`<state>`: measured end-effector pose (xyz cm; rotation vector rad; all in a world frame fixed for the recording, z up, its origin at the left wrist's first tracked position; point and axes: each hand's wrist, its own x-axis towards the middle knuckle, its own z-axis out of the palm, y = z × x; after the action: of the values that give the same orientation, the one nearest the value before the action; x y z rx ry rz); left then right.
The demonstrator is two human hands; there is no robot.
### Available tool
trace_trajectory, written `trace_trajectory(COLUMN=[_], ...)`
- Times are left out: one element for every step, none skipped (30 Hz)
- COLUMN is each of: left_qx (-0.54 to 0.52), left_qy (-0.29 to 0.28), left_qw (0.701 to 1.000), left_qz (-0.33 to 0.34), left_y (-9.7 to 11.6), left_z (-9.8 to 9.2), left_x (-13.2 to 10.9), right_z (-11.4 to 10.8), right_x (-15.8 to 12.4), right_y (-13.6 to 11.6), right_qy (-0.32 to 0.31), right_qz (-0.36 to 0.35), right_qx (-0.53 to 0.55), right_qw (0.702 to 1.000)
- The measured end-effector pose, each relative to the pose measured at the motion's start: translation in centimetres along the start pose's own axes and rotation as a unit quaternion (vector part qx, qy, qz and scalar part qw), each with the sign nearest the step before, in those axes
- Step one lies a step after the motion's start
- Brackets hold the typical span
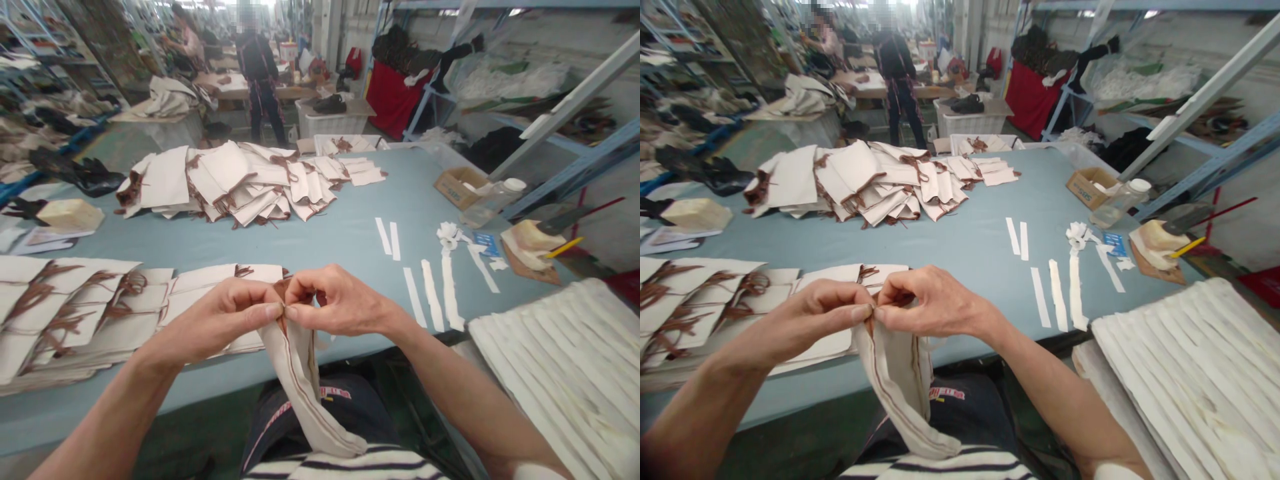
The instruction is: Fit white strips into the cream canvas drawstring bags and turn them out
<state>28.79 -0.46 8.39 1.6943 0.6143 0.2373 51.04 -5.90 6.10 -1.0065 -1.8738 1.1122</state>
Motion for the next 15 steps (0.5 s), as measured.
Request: trace_trajectory(left_qx=[0.014,0.032,0.053,0.075,0.096,0.114,0.128,0.138,0.143,0.147,0.151,0.157,0.167,0.177,0.186], left_qy=[-0.003,0.003,0.019,0.043,0.072,0.103,0.131,0.154,0.171,0.186,0.199,0.208,0.218,0.23,0.243], left_qw=[1.0,0.999,0.998,0.996,0.993,0.988,0.983,0.978,0.974,0.97,0.967,0.963,0.959,0.954,0.949], left_qz=[-0.003,-0.008,-0.011,-0.011,-0.007,0.0,0.01,0.022,0.033,0.044,0.055,0.064,0.071,0.076,0.079], left_y=[-0.1,-0.1,-0.2,-0.3,-0.3,-0.3,-0.3,-0.3,-0.3,-0.3,-0.4,-0.5,-0.6,-0.8,-1.1], left_z=[-0.1,-0.2,-0.2,-0.2,0.0,0.2,0.4,0.7,1.0,1.3,1.7,2.0,2.4,2.8,3.2], left_x=[-0.1,-0.1,-0.2,-0.3,-0.3,-0.4,-0.4,-0.4,-0.4,-0.4,-0.4,-0.3,-0.2,-0.1,0.0], right_z=[0.1,0.3,0.5,0.7,1.0,1.3,1.5,1.7,1.9,2.1,2.3,2.4,2.6,2.7,2.9], right_x=[0.2,0.4,0.6,0.7,0.8,0.9,0.8,0.7,0.5,0.3,0.1,-0.1,-0.3,-0.4,-0.5], right_y=[0.2,0.4,0.5,0.6,0.6,0.5,0.4,0.2,0.0,-0.1,-0.2,-0.2,-0.1,0.1,0.5], right_qy=[-0.004,-0.002,0.009,0.033,0.065,0.099,0.129,0.149,0.156,0.157,0.155,0.153,0.152,0.151,0.15], right_qz=[-0.006,-0.01,-0.012,-0.011,-0.006,0.004,0.019,0.038,0.057,0.076,0.095,0.114,0.133,0.151,0.169], right_qx=[0.001,0.0,-0.002,-0.009,-0.021,-0.033,-0.044,-0.053,-0.059,-0.063,-0.062,-0.057,-0.049,-0.033,-0.009], right_qw=[1.0,1.0,1.0,0.999,0.998,0.994,0.99,0.987,0.984,0.983,0.981,0.98,0.978,0.976,0.974])
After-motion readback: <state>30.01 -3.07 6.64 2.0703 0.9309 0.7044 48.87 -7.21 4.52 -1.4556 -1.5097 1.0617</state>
